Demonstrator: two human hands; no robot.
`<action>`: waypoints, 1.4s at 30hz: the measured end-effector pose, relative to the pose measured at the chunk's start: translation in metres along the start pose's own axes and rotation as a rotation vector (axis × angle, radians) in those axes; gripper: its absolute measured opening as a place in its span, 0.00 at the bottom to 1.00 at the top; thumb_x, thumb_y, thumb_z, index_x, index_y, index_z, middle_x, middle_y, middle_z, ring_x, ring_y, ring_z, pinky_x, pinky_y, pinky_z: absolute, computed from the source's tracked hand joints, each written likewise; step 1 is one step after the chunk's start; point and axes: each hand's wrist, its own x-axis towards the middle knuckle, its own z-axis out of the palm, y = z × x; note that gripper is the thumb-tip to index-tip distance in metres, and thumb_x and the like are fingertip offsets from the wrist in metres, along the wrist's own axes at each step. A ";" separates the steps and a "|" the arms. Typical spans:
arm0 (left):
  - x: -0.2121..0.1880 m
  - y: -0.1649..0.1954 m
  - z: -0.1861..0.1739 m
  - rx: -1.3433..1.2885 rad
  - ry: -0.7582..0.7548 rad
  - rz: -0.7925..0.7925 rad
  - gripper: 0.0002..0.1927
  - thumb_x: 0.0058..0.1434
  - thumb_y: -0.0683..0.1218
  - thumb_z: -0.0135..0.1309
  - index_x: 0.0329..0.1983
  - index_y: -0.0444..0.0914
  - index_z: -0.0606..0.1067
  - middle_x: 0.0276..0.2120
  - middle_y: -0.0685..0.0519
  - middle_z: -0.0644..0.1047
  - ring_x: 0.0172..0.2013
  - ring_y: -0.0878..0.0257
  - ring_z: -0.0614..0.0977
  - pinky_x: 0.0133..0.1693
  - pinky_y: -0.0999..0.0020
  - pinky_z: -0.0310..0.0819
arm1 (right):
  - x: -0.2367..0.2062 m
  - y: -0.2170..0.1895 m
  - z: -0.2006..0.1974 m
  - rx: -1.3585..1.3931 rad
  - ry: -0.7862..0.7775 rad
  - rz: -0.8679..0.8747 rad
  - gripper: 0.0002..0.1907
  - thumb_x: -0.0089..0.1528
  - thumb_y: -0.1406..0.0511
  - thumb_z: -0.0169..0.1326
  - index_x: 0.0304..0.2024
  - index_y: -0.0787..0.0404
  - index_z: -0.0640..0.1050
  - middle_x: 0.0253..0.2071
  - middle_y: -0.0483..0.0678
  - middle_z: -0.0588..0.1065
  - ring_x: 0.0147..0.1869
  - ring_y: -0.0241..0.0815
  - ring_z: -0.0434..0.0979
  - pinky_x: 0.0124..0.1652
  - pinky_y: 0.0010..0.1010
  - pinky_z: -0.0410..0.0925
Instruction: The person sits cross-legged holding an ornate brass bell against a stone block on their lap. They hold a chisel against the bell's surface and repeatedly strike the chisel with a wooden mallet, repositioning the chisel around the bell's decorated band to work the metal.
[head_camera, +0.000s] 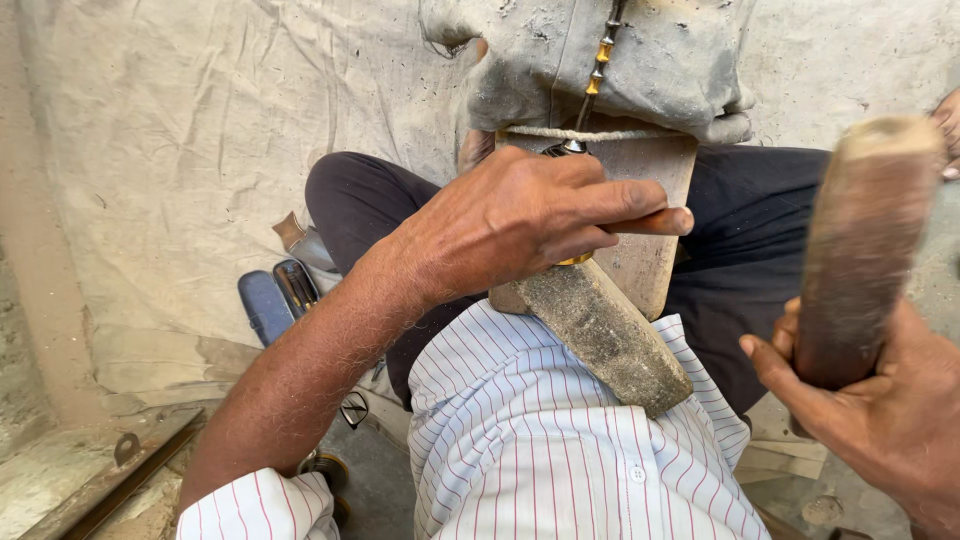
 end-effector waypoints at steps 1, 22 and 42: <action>0.000 0.000 0.001 0.002 -0.019 -0.033 0.25 0.66 0.51 0.62 0.65 0.49 0.71 0.41 0.53 0.81 0.37 0.58 0.85 0.38 0.61 0.82 | -0.003 0.000 0.000 -0.042 0.000 0.002 0.21 0.53 0.67 0.69 0.45 0.67 0.75 0.28 0.52 0.76 0.28 0.41 0.83 0.28 0.32 0.76; 0.010 -0.009 -0.001 -0.191 -0.005 0.051 0.28 0.62 0.48 0.65 0.65 0.49 0.72 0.43 0.51 0.83 0.41 0.50 0.86 0.38 0.54 0.80 | -0.022 0.009 0.001 -0.230 0.193 -0.110 0.19 0.50 0.68 0.72 0.36 0.72 0.78 0.29 0.55 0.77 0.28 0.45 0.81 0.29 0.36 0.72; 0.026 -0.009 -0.010 -0.174 -0.134 0.151 0.28 0.60 0.44 0.64 0.64 0.47 0.72 0.37 0.51 0.81 0.36 0.51 0.84 0.36 0.48 0.75 | -0.038 0.023 0.022 -0.143 0.277 -0.077 0.15 0.58 0.64 0.72 0.36 0.64 0.79 0.24 0.46 0.77 0.24 0.35 0.78 0.31 0.25 0.70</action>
